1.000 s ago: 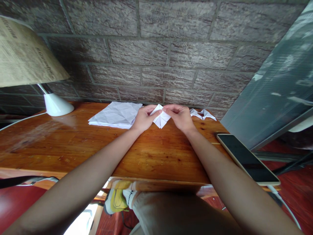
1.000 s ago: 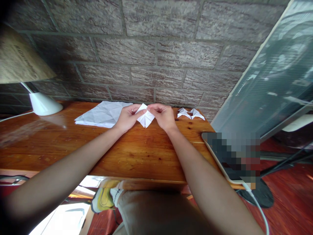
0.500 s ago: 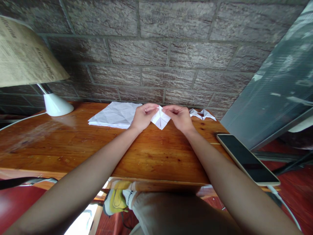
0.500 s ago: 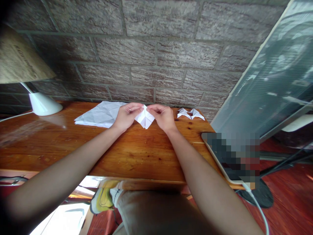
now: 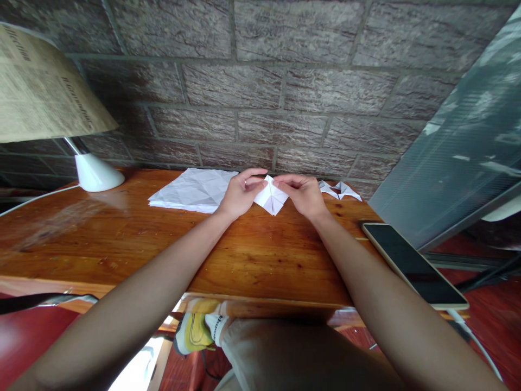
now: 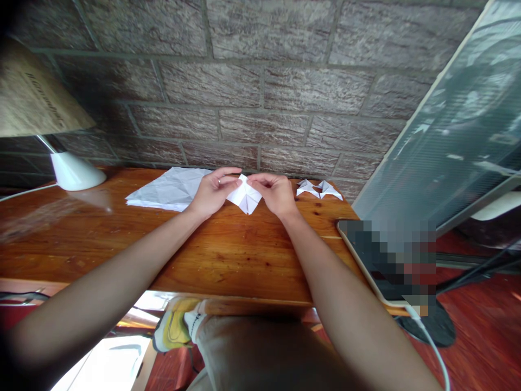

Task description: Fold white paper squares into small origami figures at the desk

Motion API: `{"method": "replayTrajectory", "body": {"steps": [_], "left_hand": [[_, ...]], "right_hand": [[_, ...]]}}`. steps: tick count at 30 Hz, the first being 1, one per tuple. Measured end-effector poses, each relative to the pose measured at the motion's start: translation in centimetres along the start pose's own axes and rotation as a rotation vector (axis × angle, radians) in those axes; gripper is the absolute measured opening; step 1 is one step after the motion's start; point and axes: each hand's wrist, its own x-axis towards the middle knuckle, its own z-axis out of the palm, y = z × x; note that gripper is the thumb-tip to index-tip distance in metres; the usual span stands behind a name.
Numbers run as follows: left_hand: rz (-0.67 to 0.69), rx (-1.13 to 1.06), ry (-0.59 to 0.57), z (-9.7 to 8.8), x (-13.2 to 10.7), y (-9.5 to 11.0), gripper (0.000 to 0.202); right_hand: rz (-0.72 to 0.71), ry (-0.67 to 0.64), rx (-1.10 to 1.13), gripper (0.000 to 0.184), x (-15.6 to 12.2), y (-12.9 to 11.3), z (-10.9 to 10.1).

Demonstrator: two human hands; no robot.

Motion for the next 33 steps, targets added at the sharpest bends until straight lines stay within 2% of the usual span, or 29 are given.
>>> {"method": "replayTrajectory", "body": {"steps": [5, 10, 16, 19, 25, 29, 33], "left_hand": [[-0.016, 0.008, 0.040, 0.34, -0.08, 0.02, 0.047], [-0.100, -0.059, 0.097, 0.52, -0.13, 0.32, 0.048], [-0.173, -0.238, 0.185, 0.61, 0.05, 0.62, 0.047], [-0.176, -0.280, 0.221, 0.70, 0.12, 0.70, 0.047], [-0.159, -0.298, 0.226, 0.71, 0.15, 0.49, 0.047], [-0.155, -0.276, 0.208, 0.69, 0.13, 0.32, 0.048], [-0.139, -0.256, 0.198, 0.71, 0.05, 0.43, 0.047]], "right_hand": [[-0.011, 0.003, -0.018, 0.023, -0.09, 0.20, 0.18], [-0.002, -0.002, -0.028, 0.026, -0.12, 0.42, 0.63], [0.104, 0.005, 0.147, 0.038, -0.16, -0.23, 0.77], [0.150, -0.026, 0.228, 0.036, -0.15, -0.33, 0.68], [0.241, -0.098, 0.398, 0.034, -0.12, -0.05, 0.57], [0.280, -0.083, 0.383, 0.036, -0.07, 0.16, 0.38], [0.240, -0.080, 0.330, 0.034, -0.03, 0.27, 0.28]]}}
